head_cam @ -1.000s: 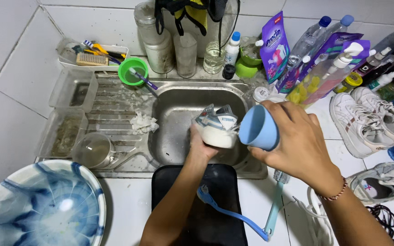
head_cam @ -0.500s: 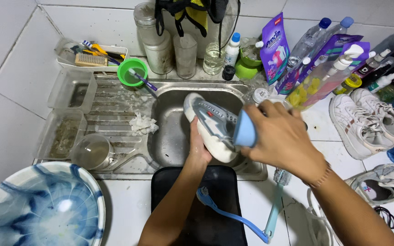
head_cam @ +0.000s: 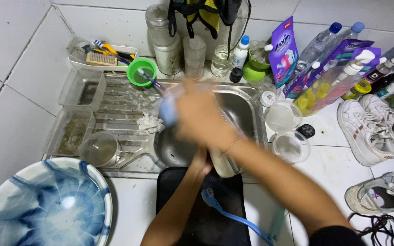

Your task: The person cleans a sneaker by scrubbing the sole and upper with a small brush and rinsing it with water from a cup over a sink.

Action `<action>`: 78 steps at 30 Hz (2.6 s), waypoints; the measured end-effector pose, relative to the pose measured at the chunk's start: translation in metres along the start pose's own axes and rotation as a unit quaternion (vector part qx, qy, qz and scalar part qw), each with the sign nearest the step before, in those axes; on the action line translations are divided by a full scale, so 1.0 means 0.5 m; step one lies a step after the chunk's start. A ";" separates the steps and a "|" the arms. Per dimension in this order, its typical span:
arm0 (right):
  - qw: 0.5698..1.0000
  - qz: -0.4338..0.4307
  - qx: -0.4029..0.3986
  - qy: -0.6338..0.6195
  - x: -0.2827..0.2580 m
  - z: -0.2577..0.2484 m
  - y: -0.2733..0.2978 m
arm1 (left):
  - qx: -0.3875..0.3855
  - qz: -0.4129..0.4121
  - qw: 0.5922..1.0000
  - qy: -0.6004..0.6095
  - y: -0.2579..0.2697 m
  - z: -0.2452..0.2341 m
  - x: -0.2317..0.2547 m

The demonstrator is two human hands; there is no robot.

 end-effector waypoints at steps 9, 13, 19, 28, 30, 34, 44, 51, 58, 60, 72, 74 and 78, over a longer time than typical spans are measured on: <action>0.870 -0.397 0.291 -0.020 -0.658 0.110 0.090 | -0.093 0.121 0.988 -0.013 0.035 0.013 0.068; 0.867 -0.347 0.320 -0.159 -0.802 0.180 0.097 | -0.088 0.146 0.982 -0.075 -0.001 -0.033 0.057; 0.877 -0.389 0.280 -0.015 -0.890 0.234 0.083 | -0.086 0.114 0.990 -0.020 0.047 -0.011 0.090; 0.845 -0.333 -0.013 -0.418 -0.682 0.138 -0.008 | -0.043 0.079 0.987 -0.135 0.079 -0.011 0.124; 0.786 -0.267 0.022 -0.557 -0.561 0.068 -0.021 | -0.115 0.061 0.991 -0.024 0.058 -0.006 0.108; 0.755 -0.225 0.045 -0.614 -0.325 -0.031 0.009 | -0.214 0.097 0.972 0.015 0.019 0.001 0.086; 0.984 0.026 0.002 -0.179 0.136 -0.069 0.090 | -0.179 0.079 0.977 0.080 0.010 -0.003 0.091; 0.988 0.120 -0.059 -0.083 0.211 -0.033 0.093 | -0.097 0.107 0.979 -0.146 0.026 0.010 0.118; 0.982 0.153 0.019 -0.110 0.258 -0.037 0.064 | -0.109 0.025 0.991 -0.068 0.074 0.035 0.100; 0.976 0.172 0.050 -0.128 0.280 -0.045 0.068 | -0.096 -0.009 0.995 -0.019 0.007 -0.030 0.073; 0.974 0.189 -0.022 -0.127 0.317 -0.082 0.089 | -0.148 -0.152 0.973 0.094 -0.024 -0.061 0.052; 0.976 0.181 -0.039 -0.112 0.318 -0.058 0.084 | -0.184 -0.201 0.953 0.135 -0.060 -0.073 0.020; 0.984 0.141 -0.060 -0.093 0.299 -0.028 0.070 | -0.249 -0.296 0.897 0.215 -0.126 -0.100 -0.040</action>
Point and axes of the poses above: each hand's wrist, its own y-axis away from the middle knuckle, its own z-axis out of the palm, x = y × z, the point moved 7 cm from there along -y, towards the middle knuckle, and after that the axes turned 15 degrees about y, right-handed, at the moved point
